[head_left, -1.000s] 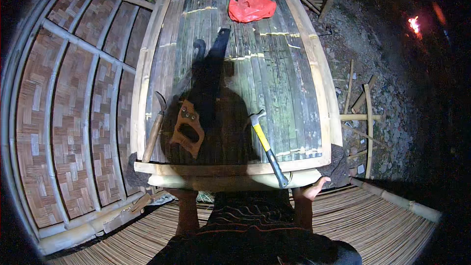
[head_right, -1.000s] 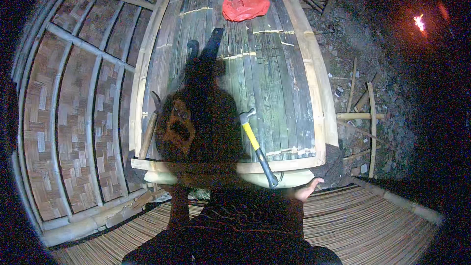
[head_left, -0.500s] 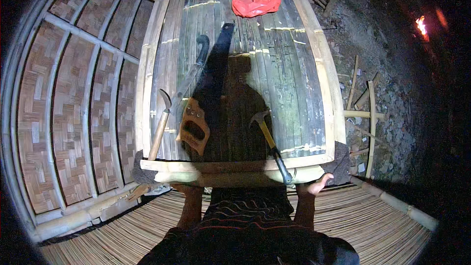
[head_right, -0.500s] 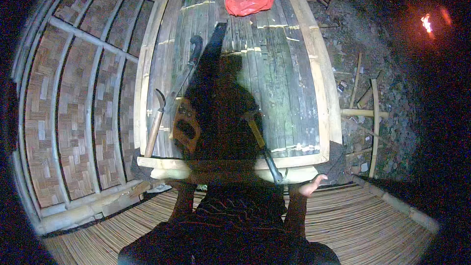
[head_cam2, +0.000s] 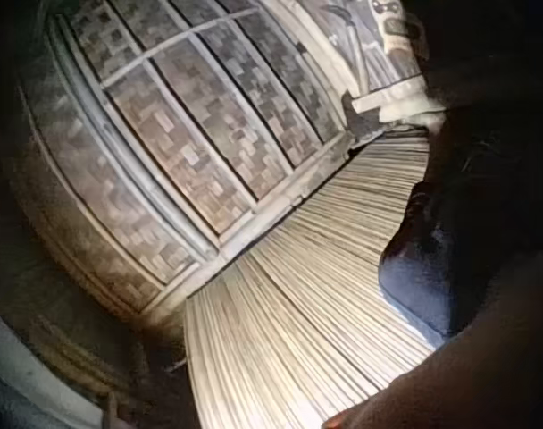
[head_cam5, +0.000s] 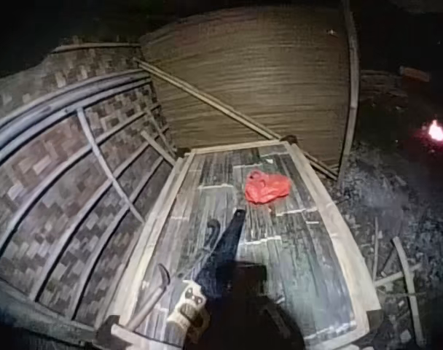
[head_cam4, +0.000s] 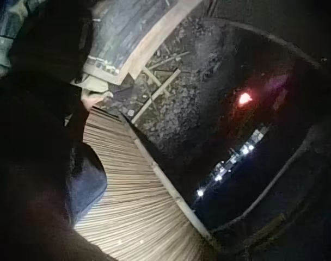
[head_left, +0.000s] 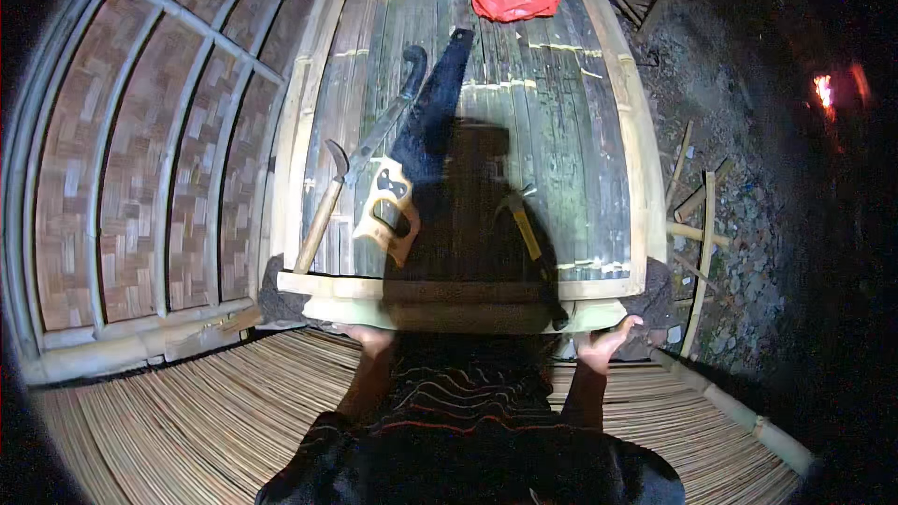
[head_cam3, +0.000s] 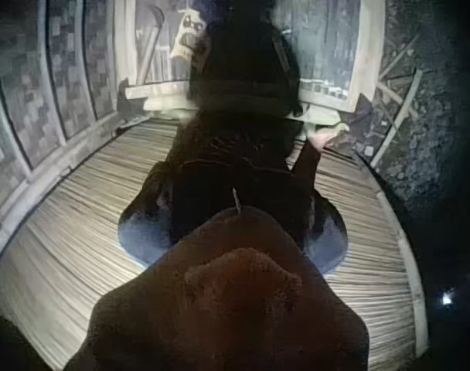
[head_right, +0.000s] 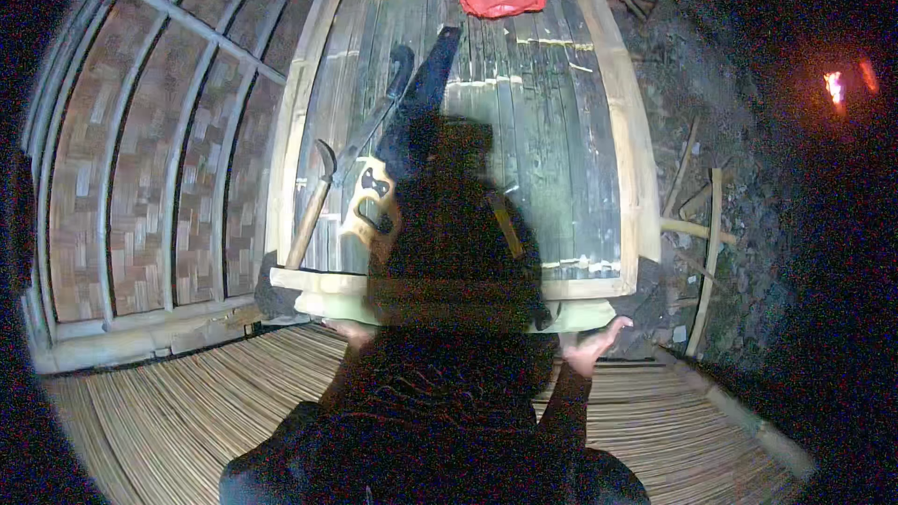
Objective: The recorder uses a hand saw to cut a bamboo pole while manufacturing furniture.
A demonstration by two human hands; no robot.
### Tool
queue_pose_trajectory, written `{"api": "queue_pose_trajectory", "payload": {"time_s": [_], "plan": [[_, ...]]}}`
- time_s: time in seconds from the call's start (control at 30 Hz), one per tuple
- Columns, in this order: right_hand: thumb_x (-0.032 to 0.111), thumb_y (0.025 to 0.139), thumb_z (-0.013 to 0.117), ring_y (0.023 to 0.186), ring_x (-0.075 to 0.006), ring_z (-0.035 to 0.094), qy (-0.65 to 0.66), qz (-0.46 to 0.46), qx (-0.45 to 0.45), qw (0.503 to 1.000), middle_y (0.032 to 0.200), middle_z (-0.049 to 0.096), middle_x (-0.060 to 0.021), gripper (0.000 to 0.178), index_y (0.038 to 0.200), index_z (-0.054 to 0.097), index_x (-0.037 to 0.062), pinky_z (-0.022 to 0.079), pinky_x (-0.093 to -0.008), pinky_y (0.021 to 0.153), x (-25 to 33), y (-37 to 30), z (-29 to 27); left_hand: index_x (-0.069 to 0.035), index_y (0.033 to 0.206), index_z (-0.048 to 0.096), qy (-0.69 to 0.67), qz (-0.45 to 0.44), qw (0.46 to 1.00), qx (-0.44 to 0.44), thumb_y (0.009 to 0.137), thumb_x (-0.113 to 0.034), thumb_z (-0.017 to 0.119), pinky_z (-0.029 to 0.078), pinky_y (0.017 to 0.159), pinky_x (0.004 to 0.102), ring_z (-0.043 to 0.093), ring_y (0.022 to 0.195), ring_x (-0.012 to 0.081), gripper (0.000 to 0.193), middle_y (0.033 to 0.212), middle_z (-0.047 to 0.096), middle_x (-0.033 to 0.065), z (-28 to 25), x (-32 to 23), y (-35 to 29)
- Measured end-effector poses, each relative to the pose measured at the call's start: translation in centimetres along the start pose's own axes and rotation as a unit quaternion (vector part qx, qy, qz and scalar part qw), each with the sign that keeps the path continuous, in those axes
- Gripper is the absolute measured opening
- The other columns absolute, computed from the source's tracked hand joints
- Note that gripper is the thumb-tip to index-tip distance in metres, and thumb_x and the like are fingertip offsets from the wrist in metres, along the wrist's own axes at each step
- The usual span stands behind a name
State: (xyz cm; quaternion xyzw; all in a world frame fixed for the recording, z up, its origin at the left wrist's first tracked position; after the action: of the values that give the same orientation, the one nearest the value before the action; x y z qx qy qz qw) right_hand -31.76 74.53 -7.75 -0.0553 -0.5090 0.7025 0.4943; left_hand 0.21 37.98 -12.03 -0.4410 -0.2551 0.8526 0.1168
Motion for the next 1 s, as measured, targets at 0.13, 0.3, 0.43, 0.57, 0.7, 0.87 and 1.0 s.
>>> {"api": "queue_pose_trajectory", "payload": {"time_s": [0.13,0.3,0.43,0.57,0.7,0.87,1.0], "plan": [[0.086,0.084,0.054,0.125,-0.0314,0.058,-0.019,-0.016,-0.020,1.000,0.140,0.063,-0.0072,0.093,0.136,0.062,0.0097,0.046,-0.0508,0.108,-0.6,1.3,-2.2,0.004,0.135,0.049,-0.002,0.015,1.000,-0.019,0.098,-0.072,0.048,0.050,0.095,0.0566,0.061,0.113,0.0425,0.084,0.125,0.059,0.0235,0.4,-0.5,0.5],[0.088,0.080,0.056,0.132,-0.0324,0.053,-0.044,0.015,0.022,0.999,0.147,0.059,-0.0083,0.101,0.143,0.057,0.0101,0.039,-0.0524,0.115,-1.0,0.4,-1.0,0.006,0.135,0.048,0.073,0.068,0.985,-0.143,0.098,-0.071,0.049,0.050,0.094,0.0568,0.060,0.113,0.0436,0.085,0.124,0.058,0.0254,0.4,-2.1,2.0],[0.092,0.081,0.047,0.141,-0.0337,0.045,-0.076,-0.011,0.032,0.997,0.154,0.053,-0.0090,0.106,0.149,0.052,0.0106,0.035,-0.0547,0.118,-0.7,-0.8,0.2,0.007,0.134,0.048,0.340,0.071,0.850,-0.397,0.098,-0.070,0.050,0.050,0.094,0.0569,0.060,0.112,0.0444,0.085,0.124,0.058,0.0270,1.4,-4.8,2.0],[0.097,0.081,0.034,0.144,-0.0342,0.043,-0.125,0.006,0.010,0.992,0.157,0.049,-0.0076,0.111,0.153,0.048,0.0138,0.032,-0.0585,0.119,-1.4,-1.2,0.6,0.007,0.135,0.047,0.433,0.164,0.734,-0.497,0.098,-0.068,0.051,0.049,0.094,0.0577,0.058,0.112,0.0451,0.083,0.123,0.055,0.0273,2.0,-7.5,3.0],[0.100,0.077,0.032,0.146,-0.0346,0.041,-0.124,-0.001,0.053,0.991,0.158,0.048,-0.0064,0.114,0.154,0.047,0.0173,0.031,-0.0615,0.119,-1.1,-0.6,-0.1,-0.006,0.139,0.049,0.545,0.353,0.611,-0.453,0.100,-0.057,0.054,0.046,0.095,0.0584,0.054,0.115,0.0426,0.064,0.128,0.049,0.0235,4.3,-10.9,3.0],[0.106,0.070,0.023,0.148,-0.0390,0.038,-0.173,-0.016,0.013,0.985,0.163,0.041,-0.0094,0.125,0.158,0.040,0.0191,0.028,-0.0717,0.116,-1.1,0.9,-1.0,-0.003,0.126,0.063,0.660,0.415,0.581,-0.233,0.107,-0.049,0.046,0.044,0.096,0.0599,0.060,0.111,0.0462,0.053,0.127,0.061,0.0273,6.2,-19.2,5.2],[0.102,0.074,0.002,0.148,-0.0407,0.038,-0.235,-0.041,0.009,0.971,0.165,0.037,-0.0133,0.129,0.162,0.033,0.0128,0.031,-0.0630,0.120,-3.6,0.2,2.3,0.001,0.125,0.065,0.677,0.431,0.554,-0.219,0.109,-0.043,0.043,0.046,0.097,0.0599,0.064,0.112,0.0454,0.051,0.126,0.065,0.0233,-0.4,-21.8,11.8]]}}
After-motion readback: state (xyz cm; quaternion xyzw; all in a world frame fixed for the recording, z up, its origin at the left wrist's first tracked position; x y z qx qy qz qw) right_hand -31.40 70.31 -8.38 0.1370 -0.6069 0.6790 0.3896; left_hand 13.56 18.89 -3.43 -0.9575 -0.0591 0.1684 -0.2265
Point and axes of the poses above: each hand's wrist, its own y-axis towards the middle knuckle, its own z-axis out of the palm, x = y × z, the point moved 2 cm from there along y, towards the middle knuckle
